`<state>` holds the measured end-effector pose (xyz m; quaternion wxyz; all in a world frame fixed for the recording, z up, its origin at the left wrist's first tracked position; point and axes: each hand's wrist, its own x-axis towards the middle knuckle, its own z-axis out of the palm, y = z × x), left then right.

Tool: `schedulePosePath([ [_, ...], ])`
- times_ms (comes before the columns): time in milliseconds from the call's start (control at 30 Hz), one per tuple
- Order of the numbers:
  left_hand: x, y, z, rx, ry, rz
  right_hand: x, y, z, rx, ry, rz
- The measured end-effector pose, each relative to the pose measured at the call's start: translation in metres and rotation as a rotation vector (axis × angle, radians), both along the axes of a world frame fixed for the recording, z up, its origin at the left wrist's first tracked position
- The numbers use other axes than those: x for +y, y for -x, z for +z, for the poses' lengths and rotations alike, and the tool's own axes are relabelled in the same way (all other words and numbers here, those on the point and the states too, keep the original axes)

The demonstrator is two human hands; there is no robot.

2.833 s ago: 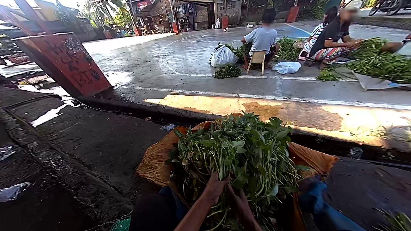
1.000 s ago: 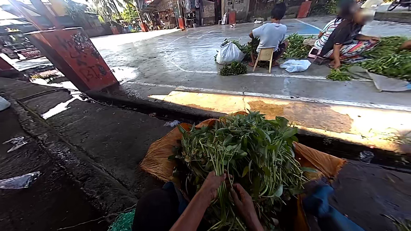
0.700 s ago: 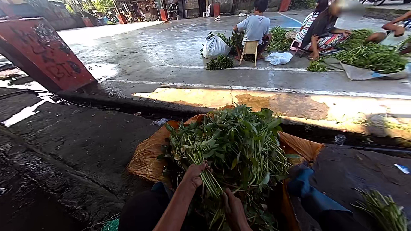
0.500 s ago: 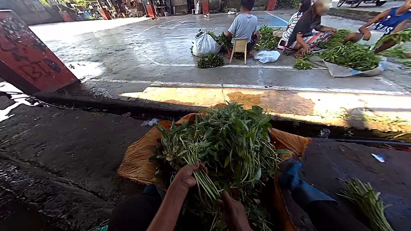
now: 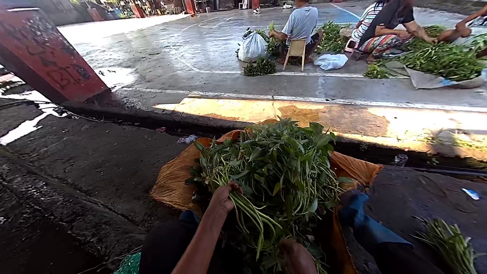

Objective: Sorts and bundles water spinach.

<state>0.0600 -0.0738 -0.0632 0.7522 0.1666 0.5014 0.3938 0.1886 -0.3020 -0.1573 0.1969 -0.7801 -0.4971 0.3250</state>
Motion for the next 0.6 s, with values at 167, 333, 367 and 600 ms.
schedulePosePath([
  [167, 0.002, 0.001, 0.004, -0.021, -0.032, -0.047, 0.034, -0.081, -0.003, -0.11, -0.055, -0.241],
  [333, -0.011, -0.008, -0.009, -0.104, 0.013, -0.126, 0.07, -0.128, -0.025, -0.026, 0.063, -0.453],
  [367, -0.011, -0.008, -0.009, -0.115, 0.022, -0.137, 0.071, -0.124, -0.023, -0.03, 0.005, -0.46],
  [600, -0.022, -0.01, -0.002, -0.04, -0.164, -0.261, 0.048, -0.046, 0.033, 0.231, -0.663, -0.514],
])
